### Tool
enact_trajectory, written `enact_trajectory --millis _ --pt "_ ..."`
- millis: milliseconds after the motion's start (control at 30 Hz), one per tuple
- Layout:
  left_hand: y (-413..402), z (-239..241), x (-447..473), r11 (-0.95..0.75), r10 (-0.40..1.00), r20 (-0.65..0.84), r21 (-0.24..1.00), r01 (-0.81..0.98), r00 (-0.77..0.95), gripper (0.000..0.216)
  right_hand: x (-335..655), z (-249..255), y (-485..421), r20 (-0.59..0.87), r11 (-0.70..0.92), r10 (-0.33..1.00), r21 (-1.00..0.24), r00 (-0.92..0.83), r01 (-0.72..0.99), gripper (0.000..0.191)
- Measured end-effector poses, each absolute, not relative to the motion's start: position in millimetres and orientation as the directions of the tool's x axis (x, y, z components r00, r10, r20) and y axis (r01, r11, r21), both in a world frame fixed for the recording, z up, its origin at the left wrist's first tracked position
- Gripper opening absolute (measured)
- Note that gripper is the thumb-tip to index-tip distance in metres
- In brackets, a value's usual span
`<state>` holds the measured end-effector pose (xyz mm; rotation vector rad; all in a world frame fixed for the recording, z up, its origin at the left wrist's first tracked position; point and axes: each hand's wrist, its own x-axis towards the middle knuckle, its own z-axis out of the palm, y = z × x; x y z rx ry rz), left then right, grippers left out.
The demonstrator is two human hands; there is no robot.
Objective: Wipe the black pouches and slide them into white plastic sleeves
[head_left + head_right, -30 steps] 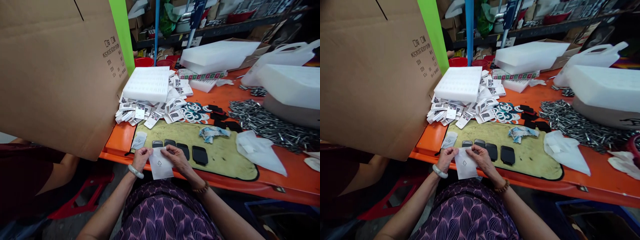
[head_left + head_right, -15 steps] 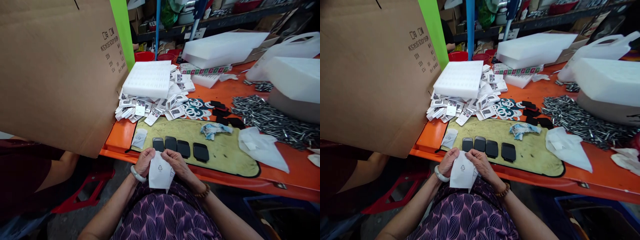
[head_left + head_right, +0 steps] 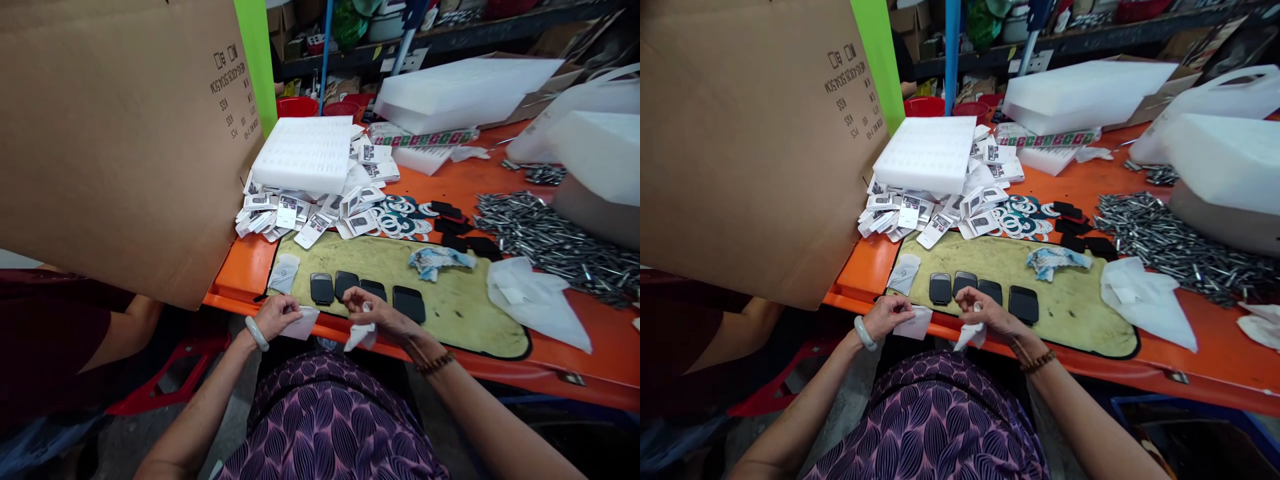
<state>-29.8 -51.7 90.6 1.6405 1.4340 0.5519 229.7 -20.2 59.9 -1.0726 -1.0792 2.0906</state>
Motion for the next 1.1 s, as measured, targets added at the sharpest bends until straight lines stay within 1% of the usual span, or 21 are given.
enact_trajectory --millis 67,133,200,233,300,367,433,500,600,700,833,933,1033,1100 --pt "-49.2 89.3 -30.9 -0.003 0.945 -0.195 0.797 0.605 0.262 0.012 233.9 61.8 -5.9 -0.396 -0.479 0.76 -0.877 -0.515 -0.031 0.038" --pt "-47.4 86.7 -31.0 -0.03 0.94 -0.191 0.779 0.626 0.283 0.009 234.7 60.9 11.1 -0.383 -0.394 0.78 -0.915 -0.494 0.088 0.034" --pt "-46.2 83.4 -31.1 -0.051 0.935 -0.187 0.772 0.634 0.302 0.008 231.5 57.6 28.6 -0.345 -0.253 0.819 -0.934 -0.459 0.251 0.027" --pt "-45.8 81.6 -31.3 -0.06 0.932 -0.184 0.771 0.634 0.312 0.007 228.5 55.5 36.6 -0.314 -0.163 0.841 -0.923 -0.441 0.348 0.022" --pt "-45.1 77.8 -32.3 -0.072 0.928 -0.181 0.769 0.635 0.325 0.006 219.9 51.2 49.1 -0.245 0.021 0.873 -0.845 -0.422 0.534 0.018" --pt "-44.6 74.1 -33.4 -0.081 0.926 -0.181 0.763 0.641 0.332 0.006 209.4 47.9 56.0 -0.187 0.182 0.875 -0.727 -0.446 0.662 0.02" --pt "-44.1 70.4 -34.4 -0.087 0.925 -0.181 0.755 0.65 0.334 0.005 198.7 46.0 58.1 -0.166 0.308 0.851 -0.61 -0.499 0.73 0.034" --pt "-43.7 66.9 -34.7 -0.092 0.926 -0.178 0.75 0.655 0.333 0.005 189.2 45.7 58.3 -0.176 0.388 0.826 -0.51 -0.535 0.767 0.043" --pt "-43.8 62.5 -34.4 -0.092 0.927 -0.175 0.751 0.654 0.332 0.006 178.6 47.6 60.9 -0.229 0.404 0.821 -0.415 -0.523 0.815 0.048" --pt "-44.3 59.7 -34.4 -0.086 0.922 -0.189 0.752 0.654 0.339 0.005 172.9 50.1 66.8 -0.275 0.387 0.805 -0.43 -0.526 0.816 0.046" --pt "-45.3 59.1 -36.1 -0.101 0.915 -0.179 0.767 0.634 0.362 0.007 172.3 50.3 71.1 -0.326 0.339 0.759 -0.541 -0.563 0.77 0.038" --pt "-46.2 60.1 -38.5 -0.114 0.923 -0.148 0.777 0.619 0.356 0.008 179.1 52.1 70.5 -0.289 0.273 0.757 -0.675 -0.587 0.685 0.031" --pt "-47.9 62.1 -39.8 -0.122 0.927 -0.128 0.786 0.606 0.353 0.008 190.2 61.6 66.4 -0.196 0.17 0.797 -0.835 -0.572 0.524 0.021" --pt "-49.1 64.8 -38.5 -0.125 0.925 -0.122 0.796 0.592 0.359 0.007 196.0 72.3 58.7 -0.136 0.081 0.84 -0.926 -0.525 0.369 0.023"
